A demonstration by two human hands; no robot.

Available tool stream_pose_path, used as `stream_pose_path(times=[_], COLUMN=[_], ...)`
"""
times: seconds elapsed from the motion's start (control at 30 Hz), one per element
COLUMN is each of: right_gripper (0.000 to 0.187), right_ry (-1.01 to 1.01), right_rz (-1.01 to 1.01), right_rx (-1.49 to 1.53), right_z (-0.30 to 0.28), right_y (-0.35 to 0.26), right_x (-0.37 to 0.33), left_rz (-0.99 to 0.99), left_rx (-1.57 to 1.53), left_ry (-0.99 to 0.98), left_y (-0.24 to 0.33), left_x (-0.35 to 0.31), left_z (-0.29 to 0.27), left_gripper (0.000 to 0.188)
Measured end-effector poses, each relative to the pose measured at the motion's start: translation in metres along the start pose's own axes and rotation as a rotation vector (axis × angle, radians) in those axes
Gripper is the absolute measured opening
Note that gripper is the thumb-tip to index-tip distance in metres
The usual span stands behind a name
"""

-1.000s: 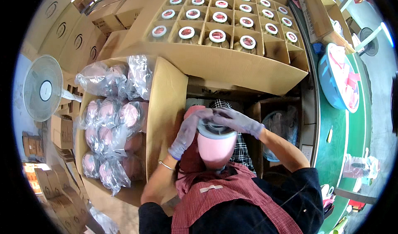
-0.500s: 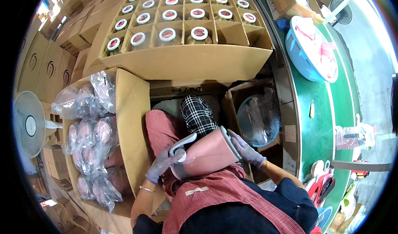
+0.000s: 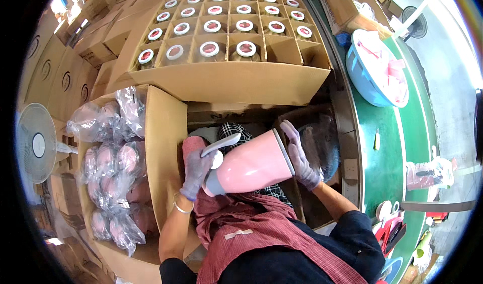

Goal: The person unpacks pink mugs from a cardboard box, removes them from plastic bags, and assembles them by attaching lids and handles. The person then places the assembled mugs into a larger box with dividers.

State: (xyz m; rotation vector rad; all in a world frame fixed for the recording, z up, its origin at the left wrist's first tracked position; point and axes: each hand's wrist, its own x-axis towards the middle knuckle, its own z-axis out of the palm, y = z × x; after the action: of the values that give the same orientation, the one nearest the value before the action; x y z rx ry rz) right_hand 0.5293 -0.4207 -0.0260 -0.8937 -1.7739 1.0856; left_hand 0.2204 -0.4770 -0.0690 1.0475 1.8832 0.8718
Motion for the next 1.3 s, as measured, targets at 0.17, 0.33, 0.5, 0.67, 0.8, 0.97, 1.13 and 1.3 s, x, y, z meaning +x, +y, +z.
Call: stream_pose_path(times=[0.17, 0.33, 0.5, 0.67, 0.8, 0.97, 1.13, 1.3], right_gripper=[0.069, 0.063, 0.062, 0.062, 0.053, 0.061, 0.057, 0.057], right_ry=[-0.057, -0.114, -0.022, 0.080, -0.094, 0.091, -0.177, -0.022], right_rz=[0.408, 0.041, 0.408, 0.586, 0.023, 0.819, -0.065, 0.743], right_rx=[0.467, -0.225, 0.497, 0.564, 0.221, 0.979, 0.053, 0.835], right_z=[0.005, -0.001, 0.007, -0.003, 0.008, 0.003, 0.000, 0.009], right_y=[0.061, 0.052, 0.047, 0.089, 0.032, 0.070, -0.004, 0.042], right_x=[-0.021, -0.011, -0.001, -0.007, 0.004, 0.011, 0.030, 0.017], left_rz=[0.871, 0.356, 0.554, 0.636, 0.144, 0.960, -0.089, 0.718], left_rx=[0.255, 0.147, 0.073, 0.192, 0.040, 0.205, -0.297, 0.161], left_ry=[0.155, -0.037, 0.116, 0.007, 0.020, 0.164, -0.193, 0.148], left_y=[0.079, 0.056, 0.067, 0.064, 0.028, 0.070, 0.019, 0.058], left_x=[-0.038, -0.012, -0.037, -0.027, -0.019, -0.033, -0.022, -0.050], left_z=[0.003, -0.013, 0.004, 0.002, 0.003, 0.013, -0.012, 0.008], left_gripper=[0.025, 0.019, 0.018, 0.019, 0.026, 0.022, 0.024, 0.020])
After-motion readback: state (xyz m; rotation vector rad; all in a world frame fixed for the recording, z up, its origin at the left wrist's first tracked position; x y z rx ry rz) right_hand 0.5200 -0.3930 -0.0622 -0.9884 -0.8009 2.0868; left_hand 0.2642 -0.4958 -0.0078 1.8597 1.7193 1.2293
